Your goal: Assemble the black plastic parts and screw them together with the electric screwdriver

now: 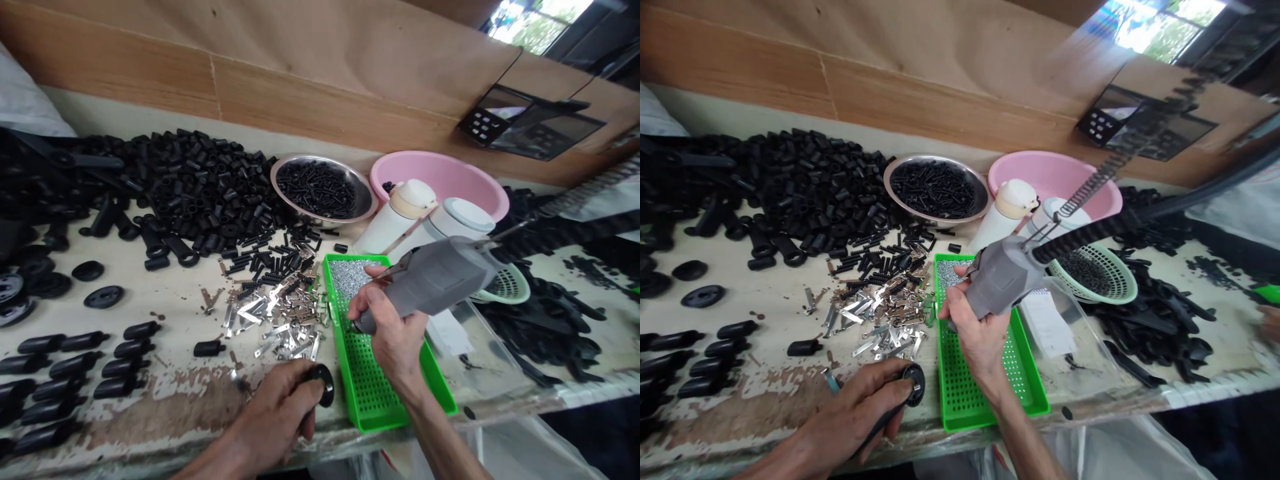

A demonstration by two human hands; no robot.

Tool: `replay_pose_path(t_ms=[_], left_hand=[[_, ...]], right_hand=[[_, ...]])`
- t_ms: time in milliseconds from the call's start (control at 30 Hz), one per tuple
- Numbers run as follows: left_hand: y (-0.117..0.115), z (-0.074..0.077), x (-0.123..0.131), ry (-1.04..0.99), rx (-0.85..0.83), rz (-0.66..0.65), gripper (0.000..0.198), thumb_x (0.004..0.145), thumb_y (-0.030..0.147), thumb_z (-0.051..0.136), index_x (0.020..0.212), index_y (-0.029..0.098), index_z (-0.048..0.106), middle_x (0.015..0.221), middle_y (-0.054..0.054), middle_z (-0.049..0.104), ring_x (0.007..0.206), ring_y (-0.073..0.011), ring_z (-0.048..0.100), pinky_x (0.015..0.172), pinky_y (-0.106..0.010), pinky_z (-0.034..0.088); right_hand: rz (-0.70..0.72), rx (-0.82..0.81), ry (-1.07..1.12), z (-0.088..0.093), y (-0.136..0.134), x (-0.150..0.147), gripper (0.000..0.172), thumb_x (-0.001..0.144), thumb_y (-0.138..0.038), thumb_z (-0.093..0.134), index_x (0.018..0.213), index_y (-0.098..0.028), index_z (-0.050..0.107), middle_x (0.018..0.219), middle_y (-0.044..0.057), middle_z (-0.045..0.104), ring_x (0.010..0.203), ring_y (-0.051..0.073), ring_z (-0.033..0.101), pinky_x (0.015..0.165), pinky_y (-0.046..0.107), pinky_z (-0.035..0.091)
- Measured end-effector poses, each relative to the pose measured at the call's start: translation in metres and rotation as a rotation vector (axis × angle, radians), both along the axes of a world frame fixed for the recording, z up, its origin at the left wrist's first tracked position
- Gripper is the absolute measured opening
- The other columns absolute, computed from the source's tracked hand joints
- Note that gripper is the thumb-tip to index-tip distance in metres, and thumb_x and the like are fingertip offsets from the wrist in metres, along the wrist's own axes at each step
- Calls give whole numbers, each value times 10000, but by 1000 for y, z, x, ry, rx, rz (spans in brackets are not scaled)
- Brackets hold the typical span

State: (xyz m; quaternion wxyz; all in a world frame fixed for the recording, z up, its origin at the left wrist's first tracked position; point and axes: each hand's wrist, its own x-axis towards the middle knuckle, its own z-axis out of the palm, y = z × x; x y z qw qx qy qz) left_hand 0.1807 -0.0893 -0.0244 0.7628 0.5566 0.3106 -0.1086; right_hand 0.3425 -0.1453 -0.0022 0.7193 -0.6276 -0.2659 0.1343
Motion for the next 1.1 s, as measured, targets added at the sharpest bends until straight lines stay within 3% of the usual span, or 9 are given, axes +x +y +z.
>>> replay_pose_path(t_ms=[367,533,700,867,1100], left_hand=[[1,3,0,-10,-6,-5,319,849,494,456,819,181,512,517,62,480,331,-50,287,329,-170,221],[2,9,2,36,-20,3,255,847,423,449,782,182,500,513,59,486,327,-48,302,325,-166,216],[1,12,3,33,-13,66,216,837,386,474,763,187,514,516,60,474,363,-56,311,333,-163,231],[-1,13,1,10,11,66,227,838,373,464,740,181,535,499,60,462,345,-55,301,323,-171,221],[-3,11,0,-20,19,75,231,830,389,471,774,181,554,513,55,453,387,-68,313,338,-171,239]], right_hand=[[16,13,-9,-1,2,-1,264,793,-314,669,1008,-184,586,546,-62,582,470,107,538,488,257,405],[-22,135,44,26,-8,-12,201,809,-258,634,996,-195,591,550,-73,544,456,97,536,482,245,425],[99,221,113,47,-28,-45,263,801,-316,646,1029,-199,584,575,-58,549,459,110,542,452,251,446],[161,144,57,32,-39,-67,260,855,-290,583,1106,-228,556,620,-58,551,532,128,573,539,290,457],[176,146,62,19,-39,-69,268,866,-253,552,1132,-245,521,640,-69,573,557,116,561,574,279,445]])
